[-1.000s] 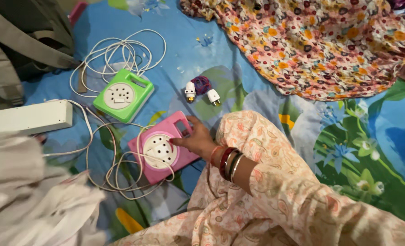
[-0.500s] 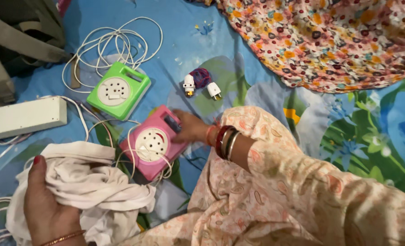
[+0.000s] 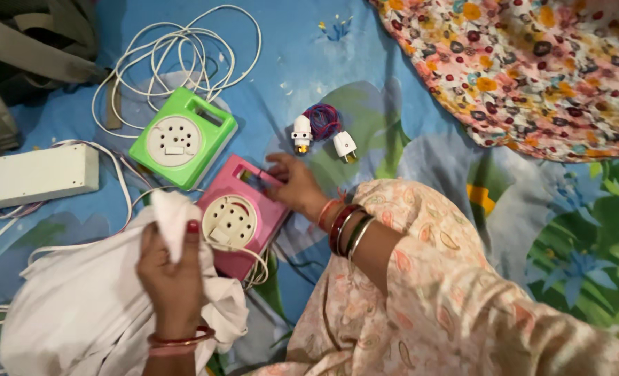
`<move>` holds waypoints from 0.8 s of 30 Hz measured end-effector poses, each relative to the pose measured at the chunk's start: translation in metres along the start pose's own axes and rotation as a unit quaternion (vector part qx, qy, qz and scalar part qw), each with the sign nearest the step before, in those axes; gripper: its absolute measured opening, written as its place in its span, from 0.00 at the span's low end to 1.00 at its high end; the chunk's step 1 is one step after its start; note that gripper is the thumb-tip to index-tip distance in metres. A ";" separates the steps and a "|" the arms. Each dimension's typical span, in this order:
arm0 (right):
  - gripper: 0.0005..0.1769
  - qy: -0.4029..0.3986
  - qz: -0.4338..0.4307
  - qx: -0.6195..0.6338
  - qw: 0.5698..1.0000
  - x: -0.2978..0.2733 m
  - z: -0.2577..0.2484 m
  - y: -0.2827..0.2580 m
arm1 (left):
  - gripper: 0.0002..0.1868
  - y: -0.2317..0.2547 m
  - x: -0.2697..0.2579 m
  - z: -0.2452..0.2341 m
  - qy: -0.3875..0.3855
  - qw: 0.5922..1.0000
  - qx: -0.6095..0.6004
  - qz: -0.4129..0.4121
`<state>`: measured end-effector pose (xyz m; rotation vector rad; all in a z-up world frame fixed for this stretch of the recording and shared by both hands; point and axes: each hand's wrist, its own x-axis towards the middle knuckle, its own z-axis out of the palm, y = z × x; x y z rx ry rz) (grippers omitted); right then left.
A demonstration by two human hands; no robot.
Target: The person untangles and coils red and blue electrical cords around a white plug adapter. They then place the coiled cord and plug on the bed next to other power strips and adapters.
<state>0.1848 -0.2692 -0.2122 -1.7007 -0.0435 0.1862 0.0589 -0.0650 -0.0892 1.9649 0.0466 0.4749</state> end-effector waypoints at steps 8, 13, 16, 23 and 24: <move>0.20 -0.031 0.050 -0.238 0.969 0.000 0.007 -0.011 | 0.20 -0.029 -0.016 0.052 -0.197 0.916 0.310 0.159; 0.16 -0.024 0.036 -0.300 0.953 -0.001 0.012 -0.033 | 0.23 -0.034 -0.012 0.058 -0.221 0.846 0.466 0.135; 0.16 -0.022 0.049 -0.296 0.954 -0.004 0.011 -0.042 | 0.24 -0.039 -0.007 0.065 -0.181 0.861 0.455 0.140; 0.16 -0.030 0.053 -0.297 0.953 0.000 0.012 -0.045 | 0.20 -0.038 -0.030 0.033 -0.277 0.886 0.354 0.111; 0.16 -0.035 0.057 -0.297 0.953 0.002 0.012 -0.045 | 0.21 -0.035 -0.032 0.033 -0.280 0.898 0.328 0.089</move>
